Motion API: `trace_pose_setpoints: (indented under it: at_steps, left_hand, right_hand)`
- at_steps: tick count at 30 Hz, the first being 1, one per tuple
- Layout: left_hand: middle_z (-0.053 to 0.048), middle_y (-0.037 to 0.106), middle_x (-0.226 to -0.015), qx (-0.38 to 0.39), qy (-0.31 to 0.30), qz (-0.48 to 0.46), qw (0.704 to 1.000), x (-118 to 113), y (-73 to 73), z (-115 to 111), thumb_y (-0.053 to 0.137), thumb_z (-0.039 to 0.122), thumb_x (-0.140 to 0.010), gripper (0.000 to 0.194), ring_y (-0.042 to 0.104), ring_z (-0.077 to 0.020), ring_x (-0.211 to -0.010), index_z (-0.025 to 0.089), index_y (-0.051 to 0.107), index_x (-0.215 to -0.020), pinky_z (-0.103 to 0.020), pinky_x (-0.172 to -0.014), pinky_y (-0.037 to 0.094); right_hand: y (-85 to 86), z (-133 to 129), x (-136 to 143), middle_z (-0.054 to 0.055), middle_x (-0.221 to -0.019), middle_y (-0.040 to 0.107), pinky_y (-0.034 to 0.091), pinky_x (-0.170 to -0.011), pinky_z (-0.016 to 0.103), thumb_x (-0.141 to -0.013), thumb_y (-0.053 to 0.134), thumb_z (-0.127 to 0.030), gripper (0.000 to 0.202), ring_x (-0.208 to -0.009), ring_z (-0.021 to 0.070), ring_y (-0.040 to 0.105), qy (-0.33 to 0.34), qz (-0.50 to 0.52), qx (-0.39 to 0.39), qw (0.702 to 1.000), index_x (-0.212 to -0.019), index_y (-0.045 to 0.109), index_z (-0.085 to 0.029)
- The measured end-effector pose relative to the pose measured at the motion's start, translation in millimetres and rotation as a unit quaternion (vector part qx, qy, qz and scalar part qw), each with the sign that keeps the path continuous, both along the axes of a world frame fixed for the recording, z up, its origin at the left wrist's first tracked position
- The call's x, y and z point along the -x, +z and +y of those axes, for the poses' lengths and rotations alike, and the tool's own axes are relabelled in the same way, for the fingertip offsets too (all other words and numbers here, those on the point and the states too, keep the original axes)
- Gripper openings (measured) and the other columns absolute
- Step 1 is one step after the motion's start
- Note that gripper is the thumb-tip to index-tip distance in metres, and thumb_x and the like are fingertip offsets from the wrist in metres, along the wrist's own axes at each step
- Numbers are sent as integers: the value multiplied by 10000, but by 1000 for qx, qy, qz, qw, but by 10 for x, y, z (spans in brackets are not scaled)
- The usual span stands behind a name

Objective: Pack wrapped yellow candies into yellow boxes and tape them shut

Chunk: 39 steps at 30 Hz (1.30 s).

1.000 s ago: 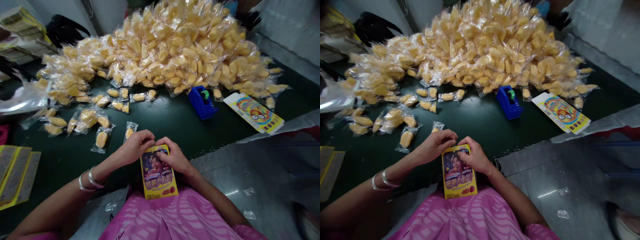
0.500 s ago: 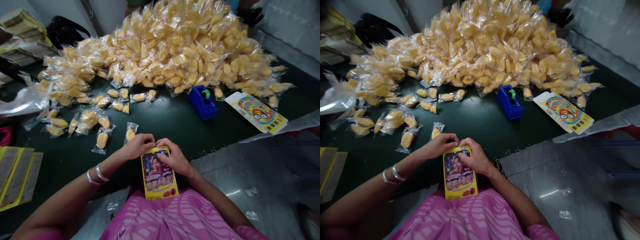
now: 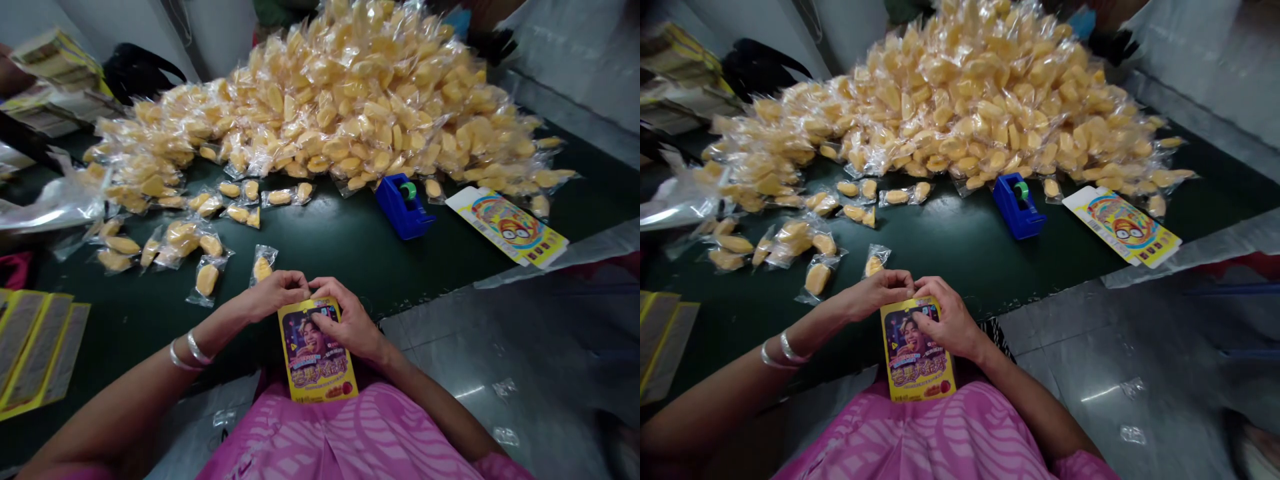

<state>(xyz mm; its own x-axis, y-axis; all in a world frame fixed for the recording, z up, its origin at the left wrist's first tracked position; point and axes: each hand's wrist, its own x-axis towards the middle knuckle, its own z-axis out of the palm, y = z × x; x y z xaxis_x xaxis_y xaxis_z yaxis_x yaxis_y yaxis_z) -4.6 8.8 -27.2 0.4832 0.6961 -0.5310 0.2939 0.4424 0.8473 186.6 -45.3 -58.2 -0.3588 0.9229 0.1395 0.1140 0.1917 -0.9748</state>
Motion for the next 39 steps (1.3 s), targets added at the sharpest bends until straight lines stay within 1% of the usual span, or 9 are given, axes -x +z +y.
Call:
trace_pose_setpoints:
  at_steps: [6, 11, 15, 19, 22, 25, 28, 32, 39]
  left_hand:
    - [66, 584, -631, 68, 42, -73, 994, 47, 4, 5, 854, 330, -604, 403, 516, -70, -518, 178, 529, -788, -181, -504, 386]
    - [64, 609, -616, 111, 57, -109, 986, 74, 21, 24, 899, 325, -573, 449, 541, -68, -494, 179, 531, -785, -169, -482, 409]
    - [60, 618, -591, 124, 65, -118, 983, 84, 21, 31, 921, 344, -540, 476, 538, -75, -458, 185, 528, -755, -164, -433, 380]
    - [37, 643, -614, 118, 74, -109, 984, 70, -47, 2, 913, 351, -532, 453, 560, -88, -466, 180, 548, -740, -178, -447, 404]
    - [20, 640, -614, 90, 91, -90, 988, 62, -136, -30, 885, 345, -556, 403, 564, -94, -483, 165, 562, -718, -187, -467, 411]
    - [25, 660, -659, 21, 146, -64, 987, 90, -215, -49, 832, 333, -613, 351, 585, -101, -543, 178, 551, -755, -201, -530, 443]
    - [18, 694, -742, -64, 204, -29, 976, 137, -270, -73, 783, 327, -659, 302, 597, -106, -610, 191, 545, -786, -216, -597, 463]
    - [16, 673, -751, -146, 243, 15, 959, 138, -330, -156, 729, 308, -697, 211, 596, -126, -634, 195, 575, -787, -248, -629, 468]
    - [1, 676, -846, -209, 294, 55, 931, 124, -290, -213, 683, 297, -730, 157, 619, -141, -716, 207, 598, -827, -273, -701, 501]
  right_hand:
    - [69, -24, 18, 97, -1292, 568, 409, -1030, 387, -817, 642, -198, 176, -1218, 230, 563, 8, 7, -2, 1000, -982, 590, -226]
    - [65, -36, 54, 75, -1286, 588, 398, -1054, 382, -779, 671, -193, 245, -1237, 233, 552, -2, 40, 38, 998, -1003, 584, -235]
    - [37, -44, 64, 40, -1143, 633, 496, -856, 322, -742, 726, -261, 398, -973, 192, 635, -1, 98, 155, 983, -1103, 560, -243]
    - [28, -27, 42, -6, -977, 635, 482, -742, 268, -718, 760, -298, 412, -814, 149, 606, 3, 127, 209, 970, -1081, 575, -238]
    - [0, 0, 23, -19, -923, 629, 469, -709, 252, -722, 762, -318, 400, -772, 137, 590, 10, 147, 228, 962, -1067, 578, -234]
    - [-55, 22, 20, -22, -910, 619, 475, -703, 251, -723, 761, -326, 419, -759, 134, 580, -2, 163, 237, 958, -1084, 569, -234]
    - [-99, 41, 25, -25, -884, 609, 473, -680, 243, -736, 753, -336, 432, -742, 130, 564, -14, 166, 243, 956, -1109, 557, -235]
    - [-114, 68, 23, -24, -884, 613, 476, -672, 243, -736, 756, -346, 432, -747, 134, 574, -2, 171, 246, 954, -1105, 559, -237]
    - [-130, 45, 34, -19, -912, 637, 509, -691, 254, -718, 772, -352, 485, -767, 143, 611, -7, 206, 270, 940, -1136, 547, -249]
